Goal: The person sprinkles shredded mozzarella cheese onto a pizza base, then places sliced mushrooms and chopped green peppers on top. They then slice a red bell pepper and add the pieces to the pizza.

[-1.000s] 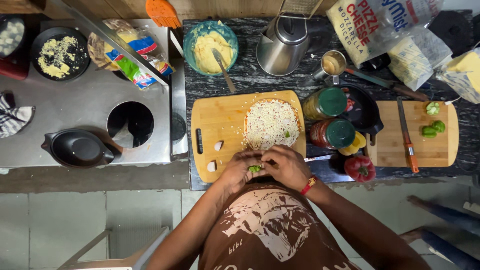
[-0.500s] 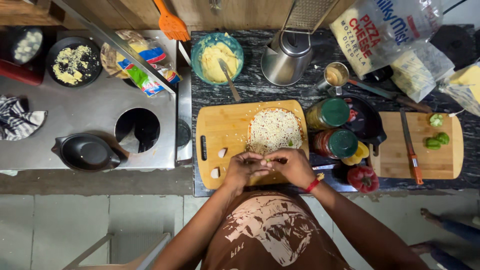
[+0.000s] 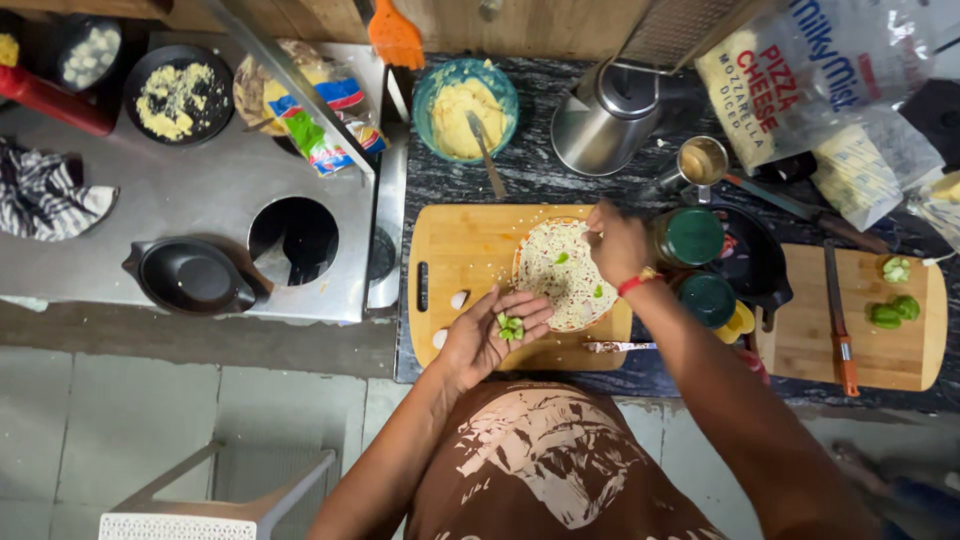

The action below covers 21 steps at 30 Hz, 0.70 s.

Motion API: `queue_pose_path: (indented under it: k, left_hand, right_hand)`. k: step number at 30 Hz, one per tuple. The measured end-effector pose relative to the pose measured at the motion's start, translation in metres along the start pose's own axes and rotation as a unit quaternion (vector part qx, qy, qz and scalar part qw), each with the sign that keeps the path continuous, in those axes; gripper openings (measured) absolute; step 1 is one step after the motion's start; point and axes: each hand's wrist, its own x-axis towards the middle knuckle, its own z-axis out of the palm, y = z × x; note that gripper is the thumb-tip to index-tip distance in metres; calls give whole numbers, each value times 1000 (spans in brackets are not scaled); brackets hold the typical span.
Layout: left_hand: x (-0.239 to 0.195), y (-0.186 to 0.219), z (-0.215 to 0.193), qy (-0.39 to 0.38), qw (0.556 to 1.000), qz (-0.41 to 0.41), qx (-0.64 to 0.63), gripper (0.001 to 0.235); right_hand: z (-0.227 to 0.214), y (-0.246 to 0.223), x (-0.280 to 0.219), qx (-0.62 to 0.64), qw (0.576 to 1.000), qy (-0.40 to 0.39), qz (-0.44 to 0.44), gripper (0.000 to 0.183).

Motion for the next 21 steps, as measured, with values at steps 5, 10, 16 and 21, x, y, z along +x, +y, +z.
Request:
queue_pose_path:
  k: [5,10,16,21]
  left_hand:
    - [4,-1,-1,-65,997,18,-33,57]
    - [10,-4,-1,-103,994,24,-8,51]
    - [8,-9,-4,-103,994,-9,-31,48]
    - [7,-12,-2,-97,995,-12,6,55]
  right_hand:
    - [-48,-66,-54,116,982,-100,-113,16]
    - [-53,-114,-94,128,973,-106,-160,26]
    - [-45,-117,-95,123,982,-121,-78,23]
    - [-30,-105,-98,119,984,-127,-27,20]
